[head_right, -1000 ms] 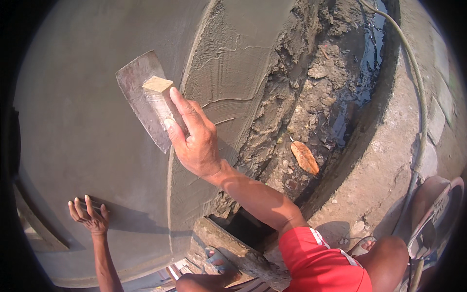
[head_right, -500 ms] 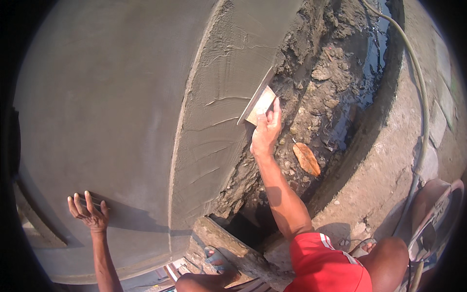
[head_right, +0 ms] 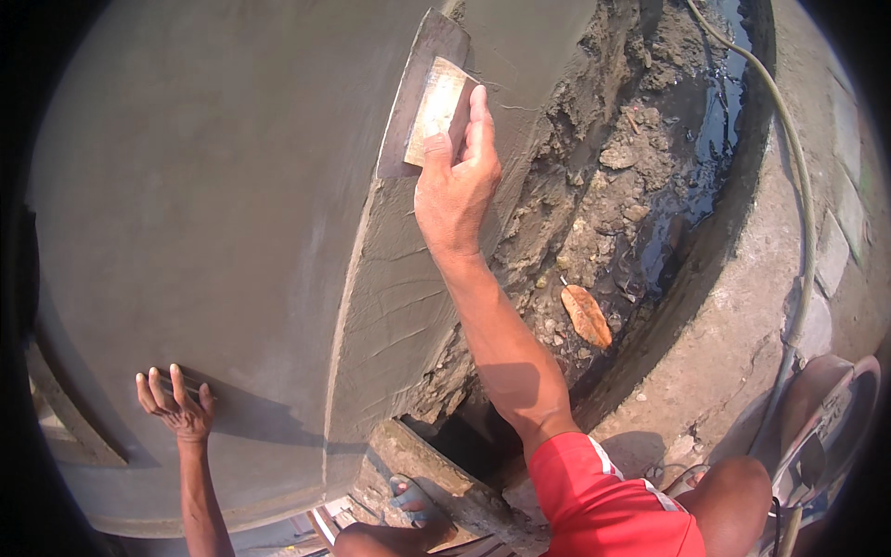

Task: The person scoops wet cement from a bucket with a trowel and applies it to a vertical wall surface. They repeatedly smooth the cement with a flat trowel to create an even finish along the wall edge.

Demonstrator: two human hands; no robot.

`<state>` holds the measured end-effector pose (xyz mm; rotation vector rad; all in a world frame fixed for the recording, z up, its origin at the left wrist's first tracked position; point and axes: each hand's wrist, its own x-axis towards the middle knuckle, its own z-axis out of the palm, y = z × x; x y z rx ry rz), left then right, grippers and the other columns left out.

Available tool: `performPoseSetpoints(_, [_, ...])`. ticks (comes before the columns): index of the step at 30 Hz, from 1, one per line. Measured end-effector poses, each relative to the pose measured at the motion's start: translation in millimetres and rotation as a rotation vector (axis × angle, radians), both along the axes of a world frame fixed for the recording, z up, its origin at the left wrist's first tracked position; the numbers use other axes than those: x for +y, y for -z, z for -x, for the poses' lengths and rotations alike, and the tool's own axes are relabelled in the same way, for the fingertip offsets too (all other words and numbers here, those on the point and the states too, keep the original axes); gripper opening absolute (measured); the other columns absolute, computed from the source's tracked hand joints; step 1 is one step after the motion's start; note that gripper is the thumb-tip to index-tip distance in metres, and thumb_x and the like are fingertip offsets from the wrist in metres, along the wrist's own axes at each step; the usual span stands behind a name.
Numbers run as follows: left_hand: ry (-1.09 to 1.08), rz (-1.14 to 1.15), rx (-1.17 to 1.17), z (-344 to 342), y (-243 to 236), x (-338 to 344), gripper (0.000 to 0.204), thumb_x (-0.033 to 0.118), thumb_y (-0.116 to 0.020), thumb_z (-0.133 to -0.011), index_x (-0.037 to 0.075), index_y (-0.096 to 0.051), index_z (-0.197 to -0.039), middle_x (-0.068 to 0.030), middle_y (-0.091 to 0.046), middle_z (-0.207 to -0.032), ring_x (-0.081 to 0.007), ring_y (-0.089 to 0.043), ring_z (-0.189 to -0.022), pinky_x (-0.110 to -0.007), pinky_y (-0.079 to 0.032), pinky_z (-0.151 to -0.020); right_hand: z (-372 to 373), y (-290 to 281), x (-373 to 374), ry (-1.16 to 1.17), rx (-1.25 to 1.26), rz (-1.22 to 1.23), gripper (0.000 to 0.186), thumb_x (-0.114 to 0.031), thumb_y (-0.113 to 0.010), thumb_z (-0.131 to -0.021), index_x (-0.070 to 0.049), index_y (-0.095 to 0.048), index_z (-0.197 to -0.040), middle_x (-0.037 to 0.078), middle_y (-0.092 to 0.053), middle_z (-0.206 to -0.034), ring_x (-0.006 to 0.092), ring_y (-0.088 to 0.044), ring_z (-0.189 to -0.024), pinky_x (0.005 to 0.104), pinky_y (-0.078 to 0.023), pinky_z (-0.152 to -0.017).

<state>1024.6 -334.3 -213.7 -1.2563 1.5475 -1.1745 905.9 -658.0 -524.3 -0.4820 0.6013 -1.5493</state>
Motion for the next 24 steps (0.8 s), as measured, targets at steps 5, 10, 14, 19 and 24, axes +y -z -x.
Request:
performPoseSetpoints(5, [-0.002, -0.003, -0.003, 0.7, 1.3, 1.9, 0.050, 0.041, -0.046, -0.096, 0.008, -0.045, -0.134, -0.0186, -0.031, -0.142, -0.0426, -0.029, -0.131, -0.055, -0.030, -0.102, -4.3, -18.0, 40.3, -0.072, 0.096, 0.239, 0.062, 0.002, -0.054, -0.084, 0.006, -0.032, -0.141, 0.026, -0.052, -0.129, 0.0353, -0.053, -0.120, 0.0399, -0.042, -0.101])
performPoseSetpoints(10, [-0.018, 0.001, -0.005, 0.2, -0.4, 3.1, 0.049, 0.041, -0.045, -0.096, 0.008, -0.046, -0.132, -0.0189, -0.031, -0.141, -0.0433, -0.029, -0.130, -0.056, -0.032, -0.100, 37.3, 2.4, 63.2, -0.355, -0.313, 0.194, 0.061, -0.011, -0.053, -0.095, 0.009, -0.022, -0.144, 0.019, -0.040, -0.141, 0.0223, -0.042, -0.129, 0.0346, -0.033, -0.108])
performPoseSetpoints(14, [-0.020, 0.012, -0.010, 1.9, -0.8, 0.6, 0.048, 0.041, -0.045, -0.096, 0.008, -0.046, -0.131, -0.0186, -0.031, -0.141, -0.0436, -0.029, -0.130, -0.057, -0.033, -0.099, 56.5, 70.5, 3.6, -0.300, -0.562, 0.009, 0.053, -0.010, -0.052, -0.095, 0.002, -0.031, -0.142, 0.011, -0.050, -0.132, 0.0175, -0.051, -0.118, 0.0326, -0.041, -0.102])
performPoseSetpoints(19, [-0.014, 0.008, -0.015, 0.0, 2.2, 3.6, 0.048, 0.042, -0.045, -0.096, 0.008, -0.046, -0.131, -0.0183, -0.031, -0.142, -0.0433, -0.028, -0.130, -0.057, -0.033, -0.099, 57.0, 77.9, -39.5, -0.324, -0.490, -0.008, 0.053, -0.012, -0.054, -0.094, -0.002, -0.033, -0.142, 0.008, -0.055, -0.126, 0.0187, -0.056, -0.112, 0.0401, -0.052, -0.089])
performPoseSetpoints(24, [-0.016, 0.019, -0.019, -2.3, -0.1, 5.4, 0.048, 0.043, -0.044, -0.096, 0.011, -0.045, -0.131, -0.0176, -0.031, -0.141, -0.0426, -0.029, -0.131, -0.057, -0.033, -0.099, 34.3, 39.5, -39.6, -0.193, -0.382, 0.006, 0.061, -0.001, -0.056, -0.090, 0.006, -0.025, -0.142, 0.016, -0.058, -0.116, 0.0183, -0.061, -0.100, 0.0307, -0.054, -0.086])
